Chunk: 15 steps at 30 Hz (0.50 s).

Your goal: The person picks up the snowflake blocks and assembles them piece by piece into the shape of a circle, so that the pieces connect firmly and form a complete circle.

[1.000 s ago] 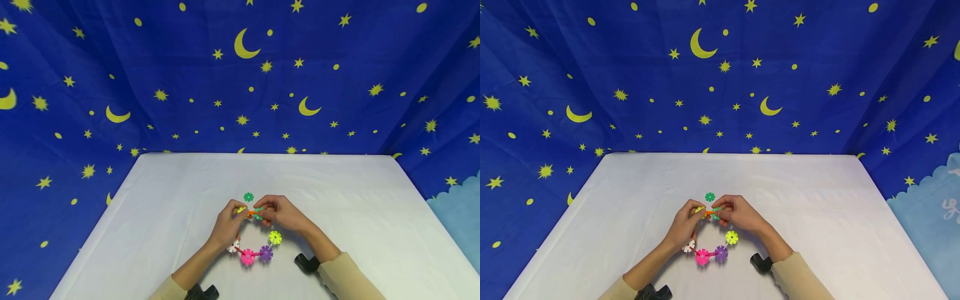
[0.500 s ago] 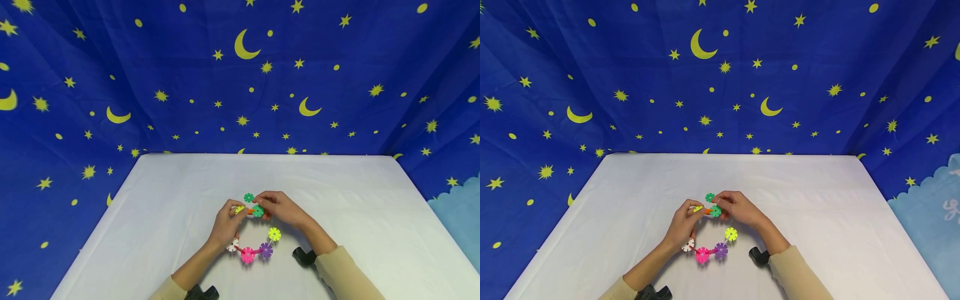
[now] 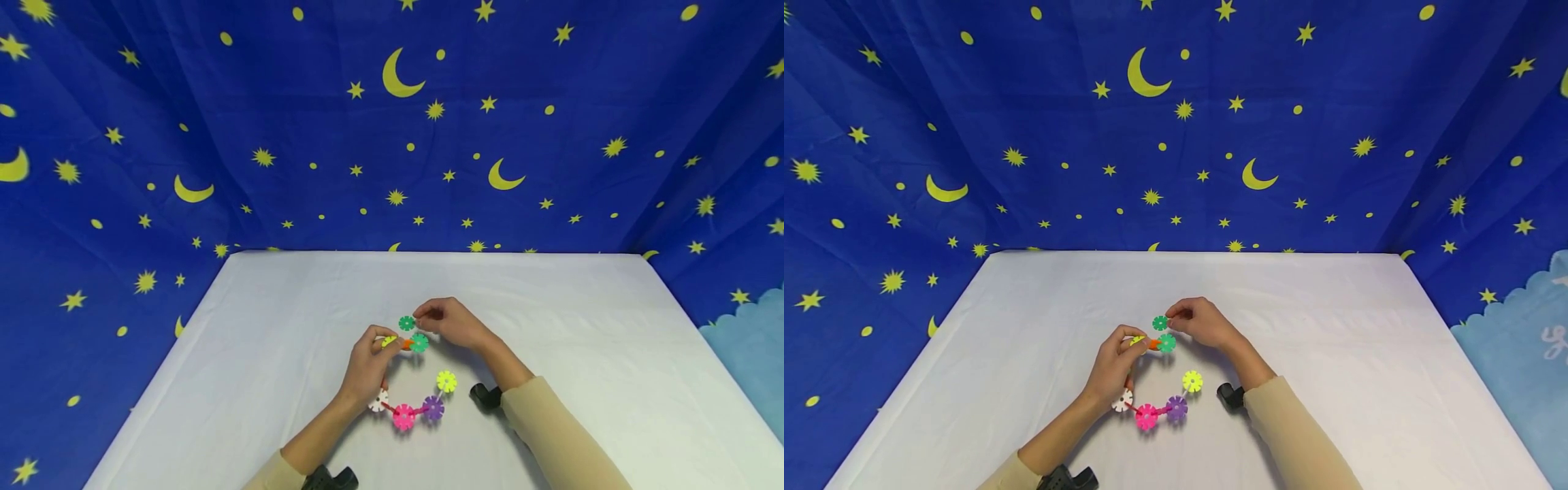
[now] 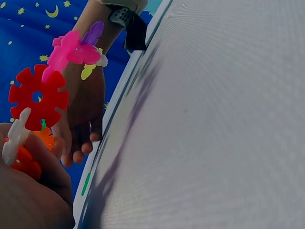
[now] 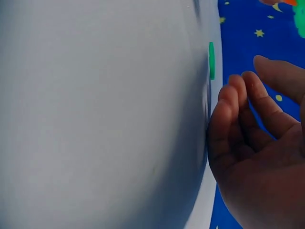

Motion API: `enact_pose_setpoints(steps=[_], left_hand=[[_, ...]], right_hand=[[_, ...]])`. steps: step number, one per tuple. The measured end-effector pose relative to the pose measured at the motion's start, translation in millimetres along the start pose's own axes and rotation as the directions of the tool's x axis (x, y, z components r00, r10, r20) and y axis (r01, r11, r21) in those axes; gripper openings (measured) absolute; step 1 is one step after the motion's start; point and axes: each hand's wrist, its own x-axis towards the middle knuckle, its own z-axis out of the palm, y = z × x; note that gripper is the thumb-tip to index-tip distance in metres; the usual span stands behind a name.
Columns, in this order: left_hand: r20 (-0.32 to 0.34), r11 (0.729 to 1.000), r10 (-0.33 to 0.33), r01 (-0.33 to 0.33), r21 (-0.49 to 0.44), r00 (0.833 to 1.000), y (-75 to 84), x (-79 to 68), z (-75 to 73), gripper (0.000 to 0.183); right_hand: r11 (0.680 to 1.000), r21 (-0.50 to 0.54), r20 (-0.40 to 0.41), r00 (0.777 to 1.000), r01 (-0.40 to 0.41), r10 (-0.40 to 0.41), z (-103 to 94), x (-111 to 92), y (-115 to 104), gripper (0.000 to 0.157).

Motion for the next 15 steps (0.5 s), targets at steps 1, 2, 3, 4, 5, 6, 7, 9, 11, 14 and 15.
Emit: enact_pose_setpoints(steps=[1,2,3,4,5,6,7,9,11,14,15], left_hand=[[0.001,1.0,0.002,-0.002,-0.005,1.0,-0.2,0.0,-0.1,0.033],[0.004,1.0,0.002,-0.002,-0.012,1.0,-0.2,0.2,-0.3,0.033],[0.01,1.0,-0.004,0.004,-0.027,1.0,-0.2,0.5,-0.4,0.032],[0.018,0.999,-0.003,0.004,-0.039,1.0,4.0,-1.1,-0.5,0.03],[0.021,0.999,-0.008,0.009,-0.053,1.0,8.7,-2.9,-0.2,0.027],[0.029,0.998,-0.011,0.012,-0.064,1.0,13.7,-4.8,0.2,0.026],[0.036,0.997,-0.011,0.013,-0.073,0.999,18.4,-6.8,0.4,0.025],[0.047,0.996,-0.02,0.024,-0.086,0.999,29.0,-11.1,0.9,0.022],[0.044,0.996,-0.022,0.025,-0.081,0.999,34.6,-13.5,1.3,0.021],[0.041,0.997,-0.023,0.026,-0.071,0.999,35.1,-14.2,0.3,0.02],[0.035,0.997,-0.023,0.026,-0.069,0.999,34.9,-14.3,0.0,0.019]], right_hand=[[1.0,-0.021,-0.003,1.0,0.009,-0.009,0.6,1.8,-0.7,0.022],[0.999,-0.045,-0.002,1.0,0.02,-0.02,1.1,3.6,-0.7,0.023],[0.997,-0.068,0.006,1.0,0.023,-0.022,1.3,4.9,-1.2,0.025],[0.995,-0.095,0.018,0.999,0.029,-0.028,1.5,6.0,-1.4,0.028],[0.991,-0.127,0.033,0.999,0.038,-0.034,1.6,6.9,-1.6,0.032],[0.986,-0.16,0.05,0.998,0.047,-0.039,1.7,7.2,-2.1,0.036],[0.978,-0.199,0.068,0.997,0.061,-0.049,1.9,7.3,-2.5,0.039],[0.958,-0.271,0.1,0.993,0.092,-0.067,2.6,7.3,-3.7,0.043],[0.937,-0.327,0.114,0.989,0.122,-0.089,3.8,7.5,-4.7,0.042],[0.916,-0.376,0.109,0.989,0.138,-0.105,5.5,8.9,-4.0,0.034],[0.913,-0.384,0.104,0.989,0.134,-0.102,5.9,9.5,-3.0,0.031]])
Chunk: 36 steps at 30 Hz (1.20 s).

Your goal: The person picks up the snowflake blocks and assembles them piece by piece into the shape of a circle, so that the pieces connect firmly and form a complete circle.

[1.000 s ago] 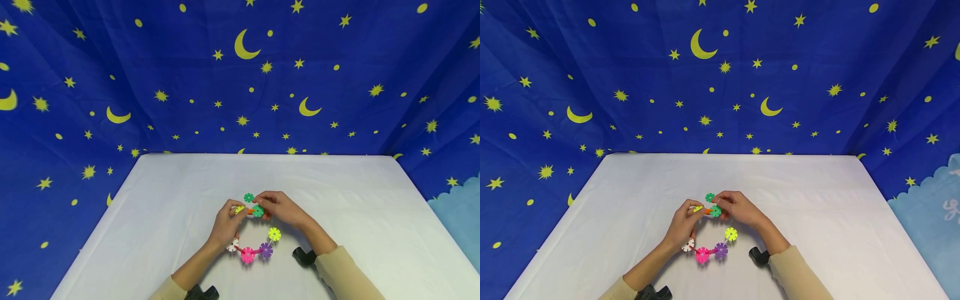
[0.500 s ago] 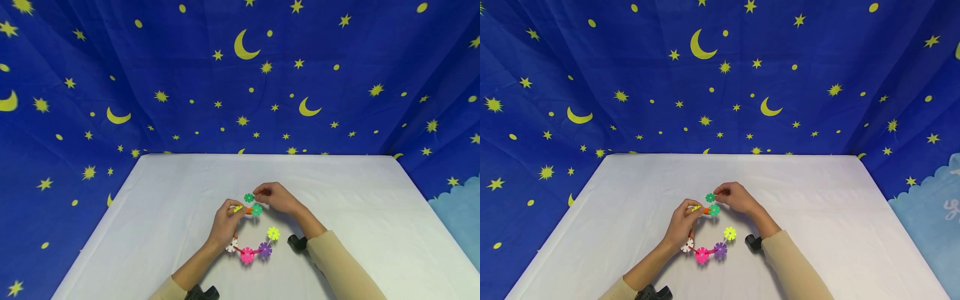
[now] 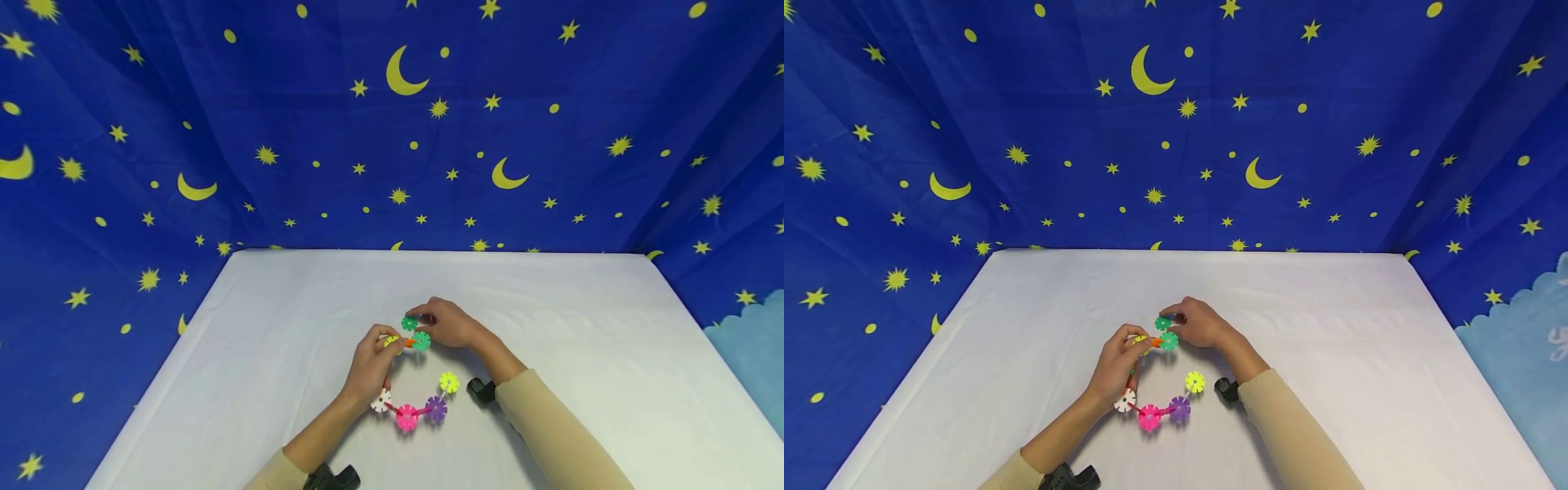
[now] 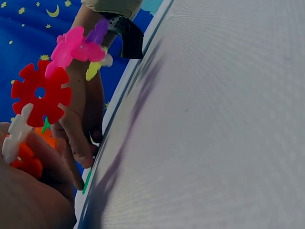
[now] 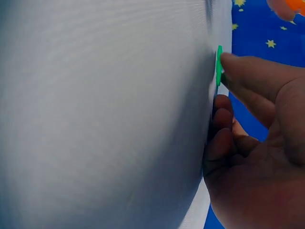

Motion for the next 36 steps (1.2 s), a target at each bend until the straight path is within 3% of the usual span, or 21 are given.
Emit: enact_pose_setpoints(steps=[5,16,25,36], left_hand=[[-0.006,1.0,-0.004,0.004,0.0,1.0,-0.6,-0.6,-0.9,0.02],[-0.006,1.0,-0.005,0.005,-0.003,1.0,0.4,-0.7,2.6,0.019],[-0.041,1.0,-0.029,0.029,0.006,0.999,-32.9,15.2,0.3,0.027],[-0.068,0.999,0.013,-0.015,-0.031,0.998,-37.4,15.1,0.4,0.037]], right_hand=[[0.999,0.023,-0.023,0.999,-0.029,0.03,1.4,-0.1,4.1,0.022],[0.981,0.173,-0.034,0.995,-0.087,0.094,-4.2,-11.7,6.6,0.019],[0.968,0.243,-0.038,0.996,-0.069,0.081,-10.6,-34.4,10.1,0.008],[0.948,0.318,-0.076,0.996,-0.028,0.055,-11.7,-54.1,3.6,0.006]])
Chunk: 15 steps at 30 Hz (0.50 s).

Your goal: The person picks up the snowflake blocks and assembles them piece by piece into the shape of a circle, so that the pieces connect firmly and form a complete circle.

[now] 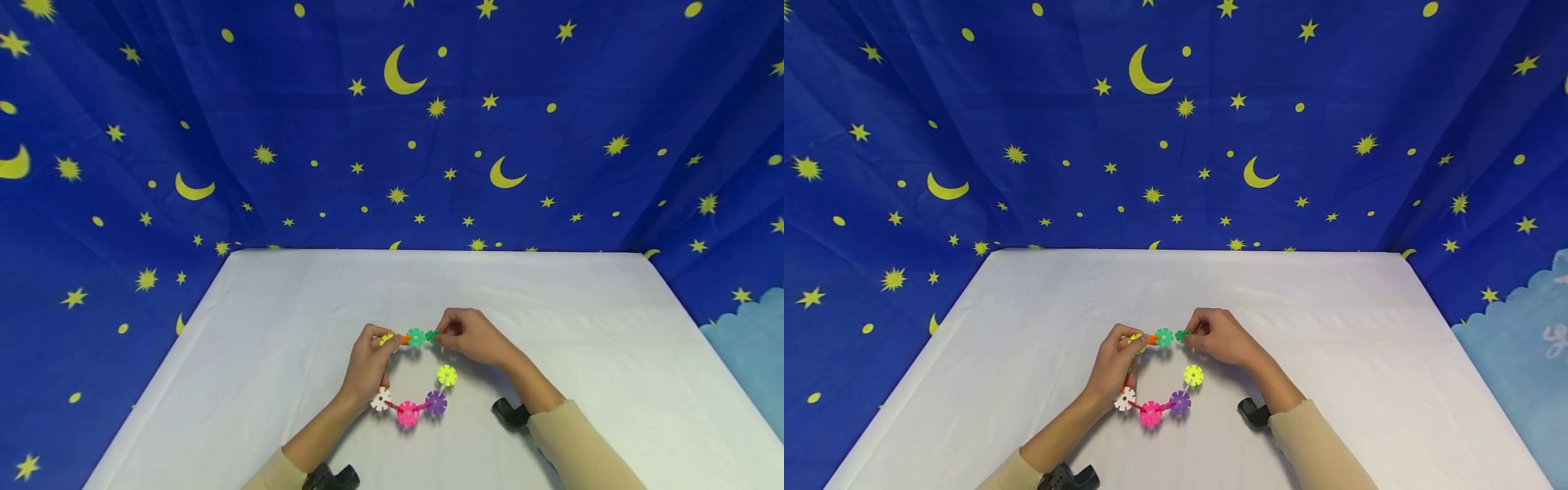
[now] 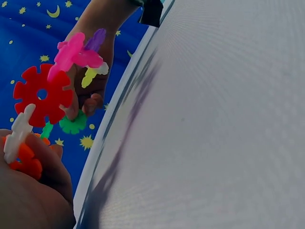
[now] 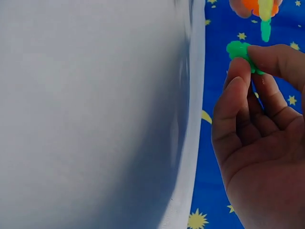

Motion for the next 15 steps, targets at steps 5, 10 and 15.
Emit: enact_pose_setpoints(steps=[5,10,15], left_hand=[[-0.001,1.0,-0.005,0.005,-0.008,1.0,-0.4,0.6,1.5,0.036],[-0.007,1.0,0.005,-0.005,0.005,1.0,-1.2,0.7,2.0,0.033],[0.004,1.0,0.0,0.0,-0.001,1.0,-0.1,0.2,2.7,0.034]], right_hand=[[1.0,0.016,0.006,1.0,0.009,-0.009,2.4,-8.2,-8.7,0.007],[1.0,-0.001,0.018,1.0,0.023,-0.023,2.4,-17.1,-29.3,0.007],[0.999,0.024,0.029,0.999,0.038,-0.039,-0.6,-24.7,-52.7,0.006]])
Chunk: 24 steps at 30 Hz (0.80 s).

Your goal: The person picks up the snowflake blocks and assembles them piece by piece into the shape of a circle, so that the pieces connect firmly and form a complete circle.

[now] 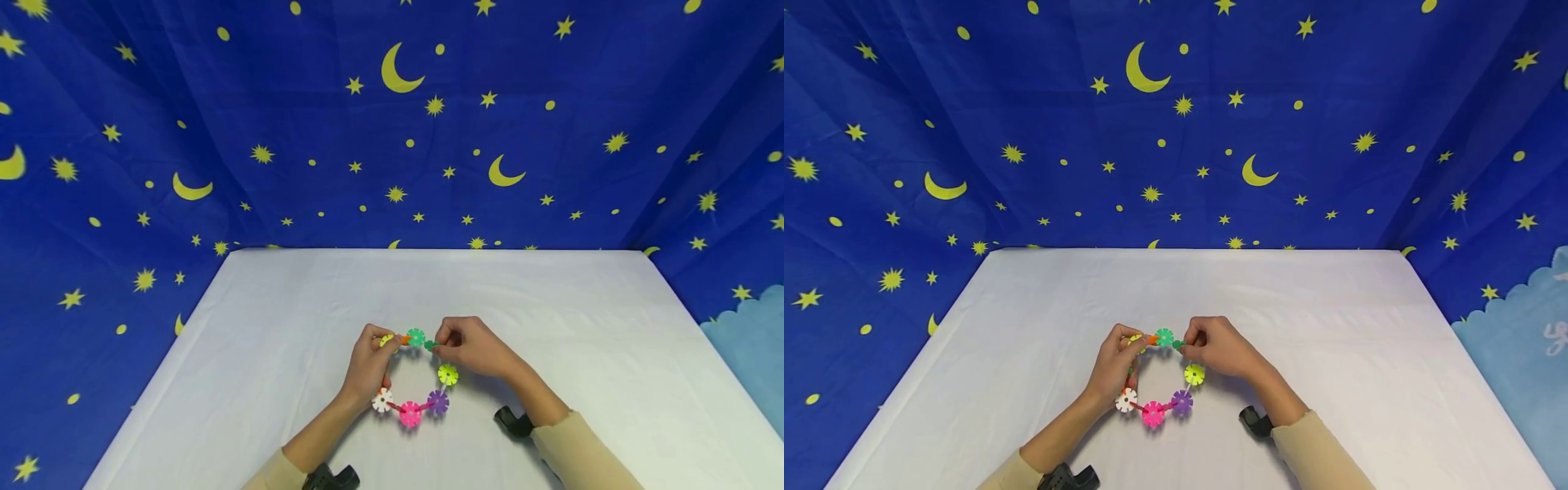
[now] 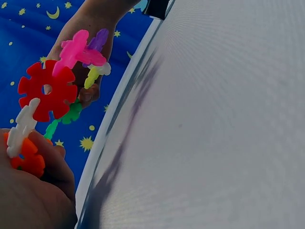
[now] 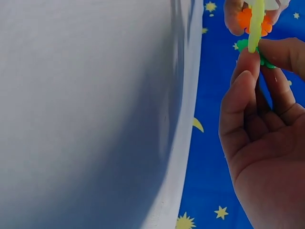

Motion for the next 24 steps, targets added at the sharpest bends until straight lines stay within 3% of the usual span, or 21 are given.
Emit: enact_pose_setpoints(steps=[4,8,13,24], left_hand=[[0.016,1.0,-0.012,0.012,-0.023,1.0,11.1,-4.3,1.4,0.027],[0.033,0.999,-0.014,0.015,-0.029,0.999,26.3,-12.1,3.4,0.022],[0.042,1.0,-0.015,0.016,-0.018,0.999,32.1,-15.2,4.2,0.02],[0.071,1.0,-0.01,0.009,0.016,0.997,33.8,-17.3,5.5,0.022]], right_hand=[[1.0,-0.01,-0.008,1.0,0.005,-0.005,1.6,-0.6,-3.6,0.007],[0.999,-0.038,-0.021,1.0,-0.004,0.003,6.2,3.4,16.2,0.008],[0.999,-0.045,-0.025,0.999,0.027,-0.028,9.2,7.0,35.8,0.011],[0.995,-0.086,-0.026,0.998,0.056,-0.058,9.6,6.5,35.6,0.012]])
